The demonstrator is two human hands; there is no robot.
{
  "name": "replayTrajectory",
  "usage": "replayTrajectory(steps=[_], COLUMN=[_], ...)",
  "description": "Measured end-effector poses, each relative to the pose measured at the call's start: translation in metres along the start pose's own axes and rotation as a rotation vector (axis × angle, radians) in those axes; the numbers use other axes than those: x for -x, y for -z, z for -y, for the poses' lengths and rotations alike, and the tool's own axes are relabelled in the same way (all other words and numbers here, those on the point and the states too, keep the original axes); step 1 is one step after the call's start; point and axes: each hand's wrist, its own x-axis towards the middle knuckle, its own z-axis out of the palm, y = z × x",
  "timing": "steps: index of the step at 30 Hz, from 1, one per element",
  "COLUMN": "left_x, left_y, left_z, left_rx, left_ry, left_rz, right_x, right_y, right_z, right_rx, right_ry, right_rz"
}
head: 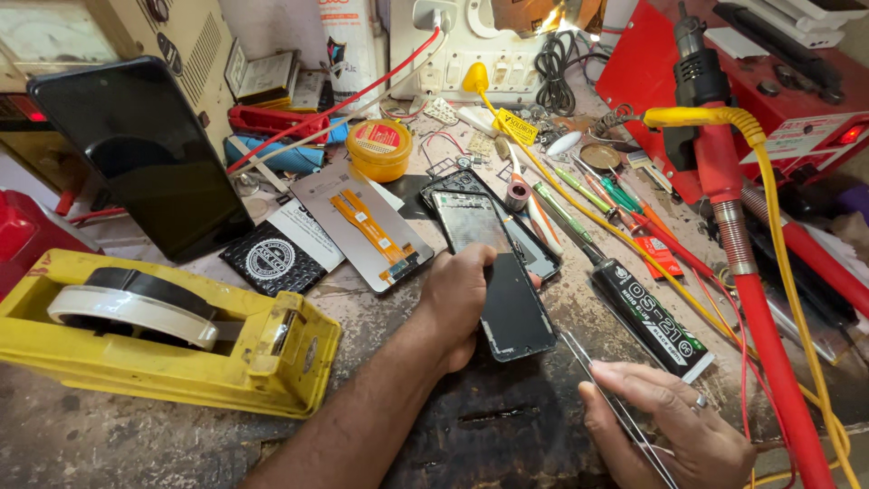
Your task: The person uses a metal spudger to scrape adhesive residue from the back of a smartphone screen assembly. They then apply a thin line of adhesive from a tube along the screen's perimeter.
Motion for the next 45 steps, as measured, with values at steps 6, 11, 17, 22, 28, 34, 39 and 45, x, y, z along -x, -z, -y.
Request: replayTrajectory(steps=[6,11,17,22,28,34,39,45], left_x=[-0.003,-0.002,0.005,0.012,0.015,0.014,0.009,0.007], left_y=[-0.007,-0.008,-0.011,-0.014,-0.015,-0.014,-0.012,-0.012], left_z=[0.002,0.003,-0.001,-0.003,-0.004,-0.005,-0.002,0.001], left_rx=[-0.187,-0.189,-0.272,-0.375,-0.399,-0.444,-0.393,-0.370], left_ry=[0.002,0.005,0.027,-0.042,-0.074,-0.034,-0.045,-0.068], left_rz=[-0.131,-0.116,-0.113,-0.148,-0.132,-0.141,-0.107,-0.121], right_x=[-0.001,0.000,0.001,0.001,0.003,-0.001,-0.001,0.001], right_y=[0.006,0.004,0.002,0.002,-0.001,-0.005,-0.004,0.000], right_z=[0.003,0.001,0.002,0.005,0.005,0.006,0.006,0.010], right_rx=[0.039,0.049,0.056,0.052,0.049,0.042,0.052,0.099], right_ry=[0.032,0.066,0.063,0.086,0.053,0.113,0.116,0.164], right_rz=[0.102,0.090,0.095,0.132,0.115,0.194,0.203,0.176])
